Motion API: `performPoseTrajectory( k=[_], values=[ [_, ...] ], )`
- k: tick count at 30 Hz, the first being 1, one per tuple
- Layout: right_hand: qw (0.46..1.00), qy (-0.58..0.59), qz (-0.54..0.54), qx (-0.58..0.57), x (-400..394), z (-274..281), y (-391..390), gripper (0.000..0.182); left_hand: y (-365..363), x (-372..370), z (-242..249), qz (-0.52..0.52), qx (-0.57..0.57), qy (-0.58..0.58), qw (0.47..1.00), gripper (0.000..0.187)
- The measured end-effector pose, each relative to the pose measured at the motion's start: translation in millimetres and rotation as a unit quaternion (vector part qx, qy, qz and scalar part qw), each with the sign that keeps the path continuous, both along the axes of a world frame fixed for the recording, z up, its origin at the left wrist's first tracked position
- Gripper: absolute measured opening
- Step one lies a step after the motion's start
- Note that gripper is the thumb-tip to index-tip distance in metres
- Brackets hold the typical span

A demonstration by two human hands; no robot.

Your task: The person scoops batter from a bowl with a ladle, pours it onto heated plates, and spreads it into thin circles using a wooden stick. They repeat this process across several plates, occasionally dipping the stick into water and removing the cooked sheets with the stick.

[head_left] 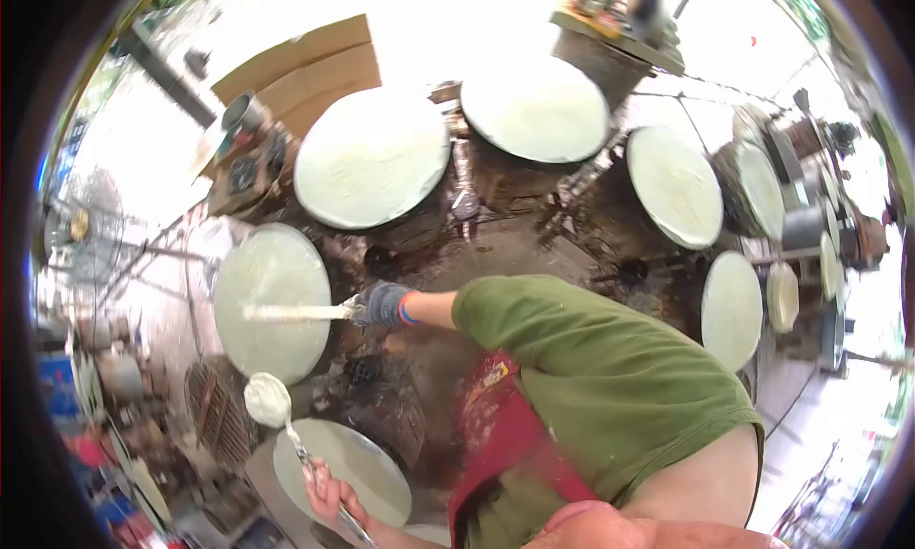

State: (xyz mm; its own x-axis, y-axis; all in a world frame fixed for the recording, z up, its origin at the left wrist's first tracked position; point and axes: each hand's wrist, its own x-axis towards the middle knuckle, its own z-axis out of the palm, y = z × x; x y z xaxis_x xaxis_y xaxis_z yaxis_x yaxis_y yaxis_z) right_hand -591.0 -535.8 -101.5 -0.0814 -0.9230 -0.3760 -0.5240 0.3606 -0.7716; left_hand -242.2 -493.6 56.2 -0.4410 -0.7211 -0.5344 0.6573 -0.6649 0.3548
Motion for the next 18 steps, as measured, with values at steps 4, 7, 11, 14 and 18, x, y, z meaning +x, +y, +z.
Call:
performPoseTrajectory(
  k=[4, 7, 11, 14, 18],
  values=[
    [0.996, 0.062, -0.055, 0.012, -10.4, -31.7, 131.6, 0.042, 22.1, -11.4, 19.9, -0.142, -0.03, -0.152, 0.978, 0.035],
    [0.974, 0.097, -0.196, -0.054, -5.7, -34.1, 258.0, 0.044, 15.9, -6.7, -13.4, -0.324, -0.091, -0.019, 0.941, 0.036],
    [0.897, 0.123, -0.424, 0.001, 10.7, -18.2, 428.5, 0.044, 40.9, -39.4, -32.7, -0.397, -0.034, 0.073, 0.914, 0.034],
    [0.831, 0.153, -0.529, 0.081, 38.3, 26.9, 521.5, 0.045, 75.2, -64.3, -50.7, -0.395, -0.11, -0.004, 0.912, 0.033],
    [0.802, 0.008, -0.595, 0.052, 60.5, 69.2, 582.7, 0.043, 165.6, -106.0, 0.5, -0.394, 0.155, 0.284, 0.86, 0.033]
  ],
)
